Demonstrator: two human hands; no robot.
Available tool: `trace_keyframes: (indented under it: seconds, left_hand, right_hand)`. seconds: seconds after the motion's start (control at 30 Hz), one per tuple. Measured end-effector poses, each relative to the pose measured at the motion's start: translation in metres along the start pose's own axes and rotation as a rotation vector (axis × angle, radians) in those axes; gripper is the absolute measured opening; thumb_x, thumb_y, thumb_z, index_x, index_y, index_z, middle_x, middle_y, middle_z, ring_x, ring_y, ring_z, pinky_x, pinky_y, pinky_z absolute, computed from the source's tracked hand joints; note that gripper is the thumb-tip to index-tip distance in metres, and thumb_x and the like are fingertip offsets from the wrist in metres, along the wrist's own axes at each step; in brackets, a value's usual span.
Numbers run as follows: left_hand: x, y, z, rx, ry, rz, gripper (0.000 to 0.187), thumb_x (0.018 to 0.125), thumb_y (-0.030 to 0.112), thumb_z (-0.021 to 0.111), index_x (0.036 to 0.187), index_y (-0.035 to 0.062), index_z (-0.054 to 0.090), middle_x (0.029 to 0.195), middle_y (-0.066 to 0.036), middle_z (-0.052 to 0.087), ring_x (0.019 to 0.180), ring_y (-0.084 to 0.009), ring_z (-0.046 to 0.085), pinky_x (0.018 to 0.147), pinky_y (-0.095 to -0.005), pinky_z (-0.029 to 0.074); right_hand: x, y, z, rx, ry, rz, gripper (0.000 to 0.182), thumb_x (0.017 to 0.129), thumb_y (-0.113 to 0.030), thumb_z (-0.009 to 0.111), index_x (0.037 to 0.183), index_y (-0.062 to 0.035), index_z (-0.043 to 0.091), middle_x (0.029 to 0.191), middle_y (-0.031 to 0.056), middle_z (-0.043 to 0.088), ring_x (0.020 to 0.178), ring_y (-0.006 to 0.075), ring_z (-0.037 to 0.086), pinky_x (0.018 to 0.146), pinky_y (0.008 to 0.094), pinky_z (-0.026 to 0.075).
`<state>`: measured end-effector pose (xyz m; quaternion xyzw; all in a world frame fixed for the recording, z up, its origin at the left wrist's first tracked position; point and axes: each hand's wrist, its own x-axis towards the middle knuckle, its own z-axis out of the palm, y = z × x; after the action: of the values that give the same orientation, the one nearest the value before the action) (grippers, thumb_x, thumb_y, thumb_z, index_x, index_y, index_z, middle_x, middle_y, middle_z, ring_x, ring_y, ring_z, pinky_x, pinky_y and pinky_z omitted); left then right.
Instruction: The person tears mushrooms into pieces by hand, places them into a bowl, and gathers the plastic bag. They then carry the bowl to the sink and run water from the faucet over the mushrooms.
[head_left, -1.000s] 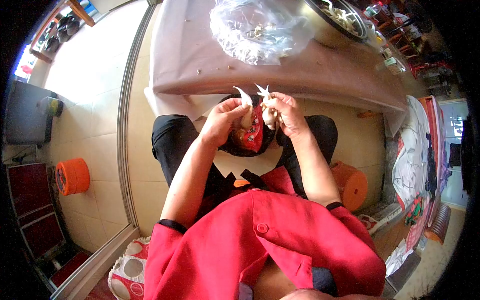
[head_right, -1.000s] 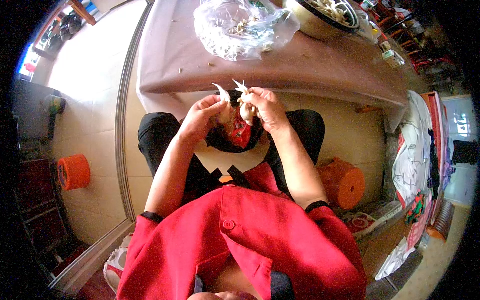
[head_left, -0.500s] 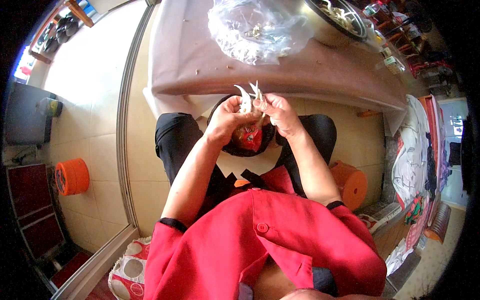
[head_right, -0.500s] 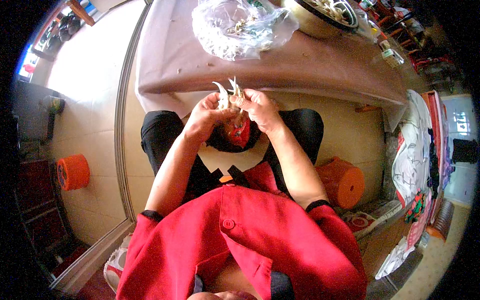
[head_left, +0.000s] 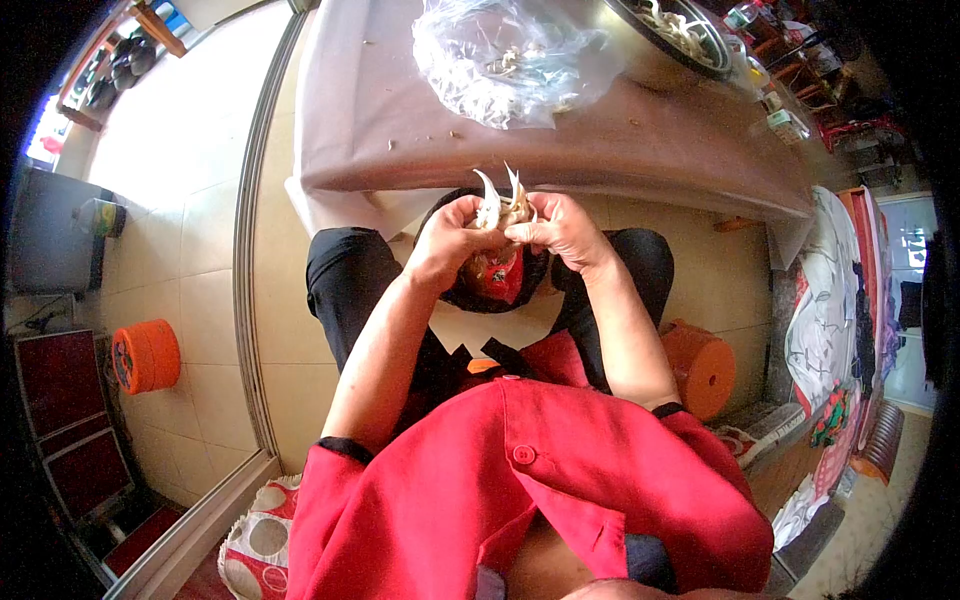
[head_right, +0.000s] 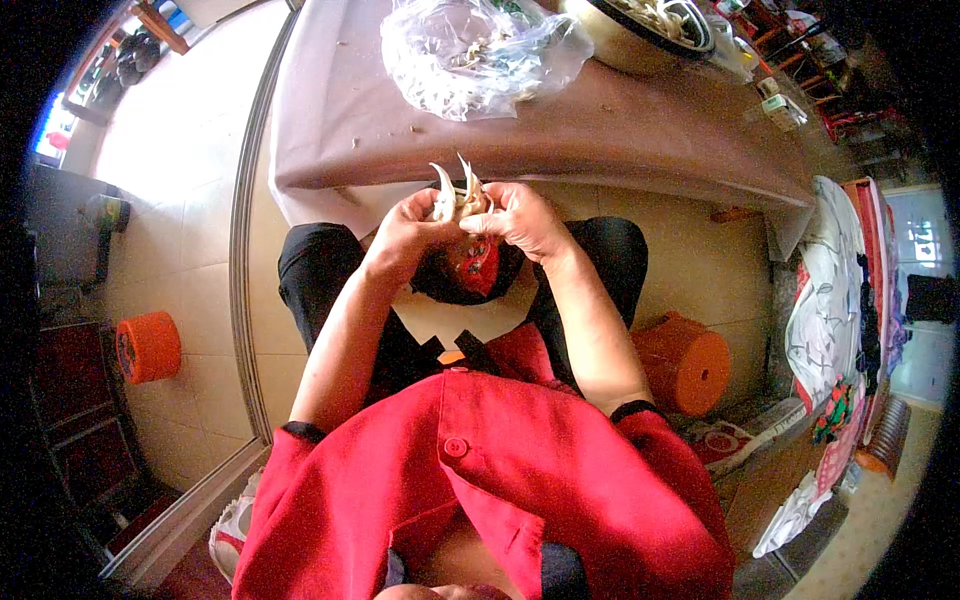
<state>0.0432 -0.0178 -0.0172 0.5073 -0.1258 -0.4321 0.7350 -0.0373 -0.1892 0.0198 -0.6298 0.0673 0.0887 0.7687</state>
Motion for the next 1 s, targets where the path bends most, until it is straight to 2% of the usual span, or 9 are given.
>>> trace_keyframes:
  seconds: [0.03, 0.1, 0.33, 0.5, 0.63, 0.73, 0.77, 0.9, 1.0]
  left_hand:
    - [-0.002, 0.003, 0.002, -0.023, 0.004, -0.019, 0.033, 0.075, -0.003, 0.07, 0.105, -0.0003, 0.056, 0.094, -0.007, 0.066, 0.08, -0.0147, 0.064, 0.077, -0.0284, 0.052]
    - [-0.004, 0.005, 0.003, -0.047, 0.007, -0.037, 0.033, 0.074, -0.003, 0.072, 0.103, 0.0, 0.057, 0.091, -0.005, 0.065, 0.077, -0.013, 0.063, 0.073, -0.0264, 0.052]
    - [-0.006, 0.008, 0.003, -0.052, -0.028, -0.064, 0.023, 0.081, 0.005, 0.069, 0.101, 0.0001, 0.059, 0.088, -0.004, 0.065, 0.075, -0.0102, 0.061, 0.069, -0.0255, 0.05]
    - [-0.005, 0.007, 0.003, 0.0, -0.025, -0.037, 0.022, 0.082, 0.007, 0.069, 0.1, 0.0007, 0.06, 0.085, -0.003, 0.065, 0.068, -0.0089, 0.059, 0.064, -0.024, 0.049]
    - [-0.004, 0.007, 0.004, -0.042, -0.015, -0.029, 0.017, 0.08, 0.005, 0.066, 0.096, 0.0016, 0.061, 0.078, -0.002, 0.064, 0.06, -0.0087, 0.056, 0.057, -0.0233, 0.047]
    - [-0.006, 0.009, 0.003, -0.033, -0.008, -0.036, 0.014, 0.079, 0.004, 0.065, 0.092, 0.0026, 0.062, 0.076, -0.001, 0.063, 0.059, -0.0087, 0.056, 0.055, -0.0231, 0.046]
    - [-0.006, 0.01, 0.001, -0.01, 0.01, -0.051, 0.012, 0.079, 0.004, 0.064, 0.091, 0.0033, 0.062, 0.075, -0.001, 0.063, 0.058, -0.0088, 0.056, 0.056, -0.0231, 0.046]
    - [-0.003, 0.007, -0.005, -0.025, -0.023, -0.018, 0.011, 0.079, 0.005, 0.064, 0.09, 0.0036, 0.062, 0.076, -0.001, 0.063, 0.061, -0.0088, 0.056, 0.058, -0.0233, 0.047]
    - [-0.004, 0.007, -0.003, -0.066, -0.011, -0.013, 0.013, 0.079, 0.005, 0.064, 0.091, 0.003, 0.062, 0.078, -0.001, 0.064, 0.063, -0.0088, 0.057, 0.059, -0.0233, 0.047]
  right_hand:
    - [-0.001, 0.0, 0.0, 0.0, 0.0, 0.001, 0.022, 0.079, -0.015, 0.072, 0.099, -0.0082, 0.066, 0.084, -0.0055, 0.065, 0.067, 0.0006, 0.054, 0.055, 0.016, 0.041]
    - [-0.002, -0.001, -0.001, 0.037, 0.033, 0.056, 0.023, 0.078, -0.004, 0.068, 0.1, -0.001, 0.065, 0.092, 0.0026, 0.067, 0.081, 0.0092, 0.06, 0.078, 0.0244, 0.047]
    - [0.004, 0.02, -0.002, 0.001, 0.099, -0.054, 0.021, 0.075, 0.0, 0.063, 0.096, -0.0004, 0.065, 0.086, -0.0005, 0.066, 0.075, 0.0063, 0.057, 0.072, 0.0223, 0.047]
    - [0.003, 0.017, 0.003, -0.352, 0.153, -0.133, 0.012, 0.076, -0.003, 0.065, 0.087, -0.0012, 0.064, 0.074, -0.0017, 0.063, 0.065, 0.004, 0.052, 0.06, 0.0235, 0.044]
    - [0.007, 0.021, 0.002, -0.505, 0.24, -0.287, 0.011, 0.076, -0.004, 0.066, 0.086, -0.0008, 0.062, 0.071, 0.0012, 0.062, 0.064, 0.0044, 0.052, 0.059, 0.0241, 0.045]
    - [0.002, 0.009, -0.006, -0.615, 0.327, -0.306, 0.005, 0.083, -0.004, 0.064, 0.085, -0.0023, 0.06, 0.075, -0.0034, 0.059, 0.071, 0.001, 0.05, 0.061, 0.0198, 0.043]
    - [0.001, 0.007, -0.006, -0.431, 0.414, -0.189, 0.003, 0.083, -0.005, 0.062, 0.083, -0.0048, 0.06, 0.075, -0.0021, 0.059, 0.069, 0.0027, 0.054, 0.06, 0.0195, 0.044]
    - [-0.002, -0.002, -0.025, 0.106, 0.389, -0.189, 0.005, 0.079, -0.007, 0.06, 0.083, -0.0052, 0.058, 0.075, 0.0046, 0.062, 0.064, 0.0117, 0.062, 0.053, 0.0221, 0.047]
    - [-0.005, -0.005, -0.02, 0.176, 0.316, -0.124, 0.006, 0.079, -0.011, 0.061, 0.084, -0.0076, 0.059, 0.074, 0.0028, 0.062, 0.064, 0.0106, 0.062, 0.052, 0.0214, 0.046]
